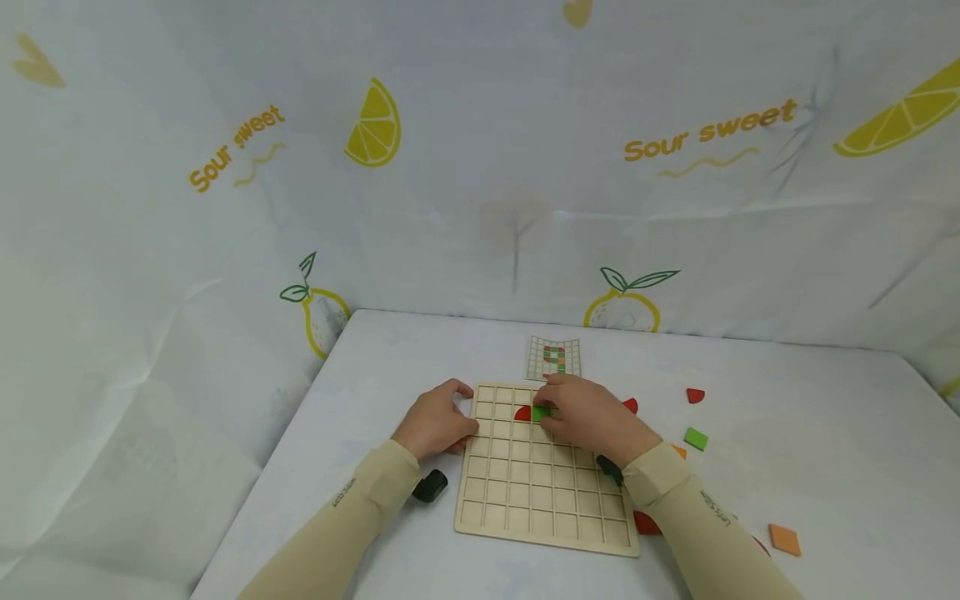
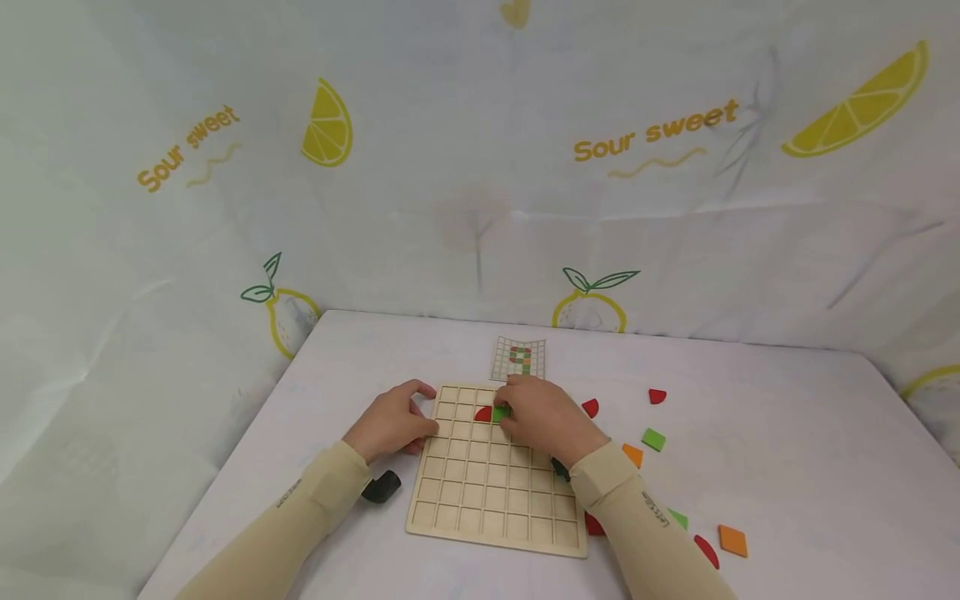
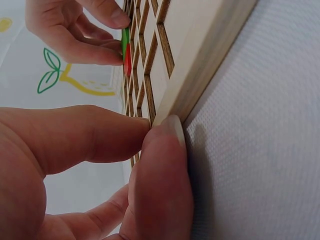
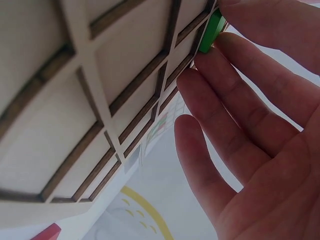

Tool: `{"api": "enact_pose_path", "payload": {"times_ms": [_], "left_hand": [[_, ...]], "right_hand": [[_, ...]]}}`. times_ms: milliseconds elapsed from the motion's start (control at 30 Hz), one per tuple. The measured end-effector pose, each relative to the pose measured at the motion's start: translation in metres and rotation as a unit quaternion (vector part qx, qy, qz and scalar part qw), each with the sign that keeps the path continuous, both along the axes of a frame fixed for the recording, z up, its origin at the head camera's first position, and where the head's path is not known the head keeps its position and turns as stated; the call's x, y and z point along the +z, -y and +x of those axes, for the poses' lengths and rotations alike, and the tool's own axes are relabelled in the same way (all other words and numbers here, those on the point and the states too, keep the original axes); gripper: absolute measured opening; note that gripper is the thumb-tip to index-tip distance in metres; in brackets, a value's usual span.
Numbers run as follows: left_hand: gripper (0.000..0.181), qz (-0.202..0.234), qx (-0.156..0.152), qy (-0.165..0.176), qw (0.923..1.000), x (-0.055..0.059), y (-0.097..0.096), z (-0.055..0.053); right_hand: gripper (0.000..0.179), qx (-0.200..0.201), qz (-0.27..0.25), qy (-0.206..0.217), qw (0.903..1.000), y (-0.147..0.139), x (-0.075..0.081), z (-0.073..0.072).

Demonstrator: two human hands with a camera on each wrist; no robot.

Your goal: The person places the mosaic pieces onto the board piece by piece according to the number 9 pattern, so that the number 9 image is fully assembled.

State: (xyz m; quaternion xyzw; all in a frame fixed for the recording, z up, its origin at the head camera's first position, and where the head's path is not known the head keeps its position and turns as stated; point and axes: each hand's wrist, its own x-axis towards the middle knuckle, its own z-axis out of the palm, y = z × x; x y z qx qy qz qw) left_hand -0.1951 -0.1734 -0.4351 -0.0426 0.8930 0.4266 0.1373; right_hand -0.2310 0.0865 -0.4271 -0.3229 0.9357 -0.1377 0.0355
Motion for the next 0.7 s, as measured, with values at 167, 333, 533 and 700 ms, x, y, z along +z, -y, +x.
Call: {"api": "enact_pose_path", "payload": {"times_ms": [167, 333, 533, 700], "left_hand": [[0.052, -0.003, -0.001, 0.000, 1.0000, 0.000, -0.001, 0.000], [0.052, 0.000, -0.004, -0.005, 1.0000, 0.003, -0.003, -0.001], [0.053, 0.003, -0.001, -0.005, 1.0000, 0.004, -0.004, 0.001], [0.053, 0.003, -0.001, -0.002, 1.0000, 0.003, -0.001, 0.003]], "right_hand": [[0.019, -0.002, 0.001, 0.003, 1.0000, -0.001, 0.000, 0.000], [0.020, -0.005, 0.003, -0.003, 1.0000, -0.005, 0.005, 0.000], [0.023, -0.033, -0.007, 0.014, 0.9993, -0.015, 0.013, 0.000], [0.025, -0.088, -0.018, 0.043, 0.9950, -0.038, 0.020, -0.003]]}}
